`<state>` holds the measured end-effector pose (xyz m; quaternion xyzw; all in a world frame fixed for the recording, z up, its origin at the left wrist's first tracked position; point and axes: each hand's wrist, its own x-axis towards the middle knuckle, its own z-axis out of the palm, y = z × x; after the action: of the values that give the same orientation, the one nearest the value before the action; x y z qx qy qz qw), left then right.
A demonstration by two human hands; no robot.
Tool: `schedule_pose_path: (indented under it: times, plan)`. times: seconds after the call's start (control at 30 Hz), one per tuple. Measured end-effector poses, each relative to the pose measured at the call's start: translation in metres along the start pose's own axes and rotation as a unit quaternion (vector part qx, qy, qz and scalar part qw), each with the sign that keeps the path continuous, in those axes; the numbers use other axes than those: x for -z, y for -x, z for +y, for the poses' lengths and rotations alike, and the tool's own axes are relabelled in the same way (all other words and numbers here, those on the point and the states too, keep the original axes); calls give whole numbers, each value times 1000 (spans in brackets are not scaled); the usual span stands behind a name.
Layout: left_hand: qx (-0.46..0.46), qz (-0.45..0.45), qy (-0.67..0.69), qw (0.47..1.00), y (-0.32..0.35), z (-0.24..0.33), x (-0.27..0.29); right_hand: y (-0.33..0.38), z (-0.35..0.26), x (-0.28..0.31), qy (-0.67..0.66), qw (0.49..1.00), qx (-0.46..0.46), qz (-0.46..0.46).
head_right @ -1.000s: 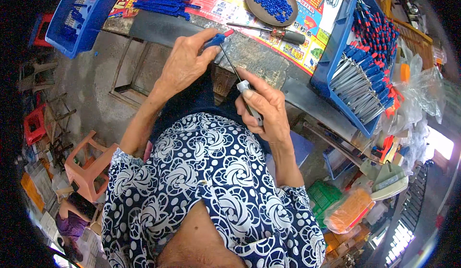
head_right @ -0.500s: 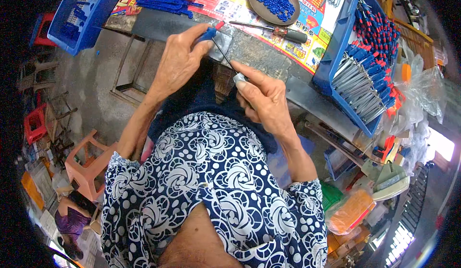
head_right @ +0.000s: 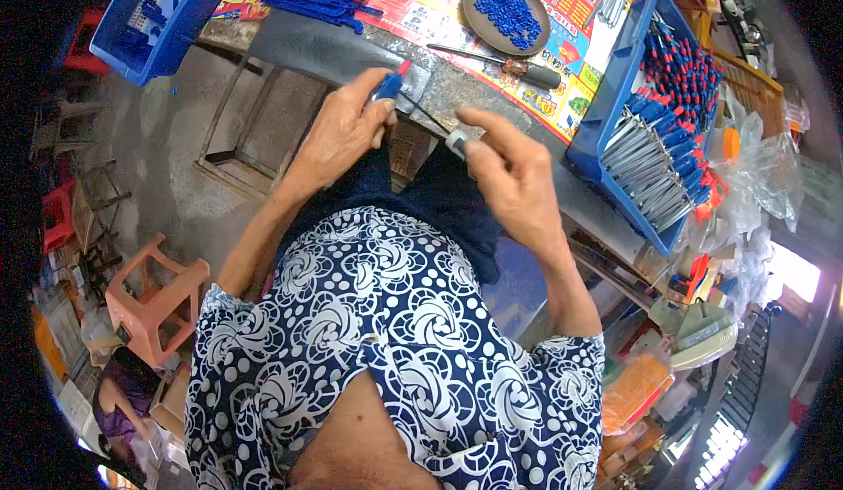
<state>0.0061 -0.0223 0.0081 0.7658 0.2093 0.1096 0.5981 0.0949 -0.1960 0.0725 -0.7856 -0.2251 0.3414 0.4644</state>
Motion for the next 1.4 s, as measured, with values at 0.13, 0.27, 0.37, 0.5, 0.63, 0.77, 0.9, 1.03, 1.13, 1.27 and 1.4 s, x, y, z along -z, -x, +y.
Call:
schedule_pose_path:
  times: [0.13,0.27,0.37,0.5,0.63,0.77,0.9,1.03,1.13,1.27,1.4]
  plan:
    - [48,-59,92,993,-4,-2,5,-7,6,14,-290,951,-96,-46]
    - [77,-53,112,989,-3,2,1,-10,9,15,-424,859,-274,-90]
    - [53,-41,91,994,-6,-7,-1,-12,12,18,-431,840,-266,-196]
    - [22,-30,94,995,-7,-11,-2,-19,6,21,-396,853,-277,-197]
    - [2,-8,90,996,-5,-13,-3,-23,-9,22,-253,913,-258,-188]
    - [22,-48,94,994,-4,-16,-3,-30,-10,24,110,978,-13,-177]
    - [33,-41,106,993,-3,-16,-3,-23,-38,11,527,794,252,-170]
    - [12,-20,103,994,-4,-17,-2,-15,-43,5,616,720,293,-130]
    - [46,-44,139,988,-3,-20,-3,-18,-42,8,417,882,195,-104]
    - [36,-51,163,985,-4,-21,-5,-19,-24,22,-28,996,-65,-48]
    - [36,-32,149,988,-3,-20,-6,-17,-18,27,-448,802,-344,-193]
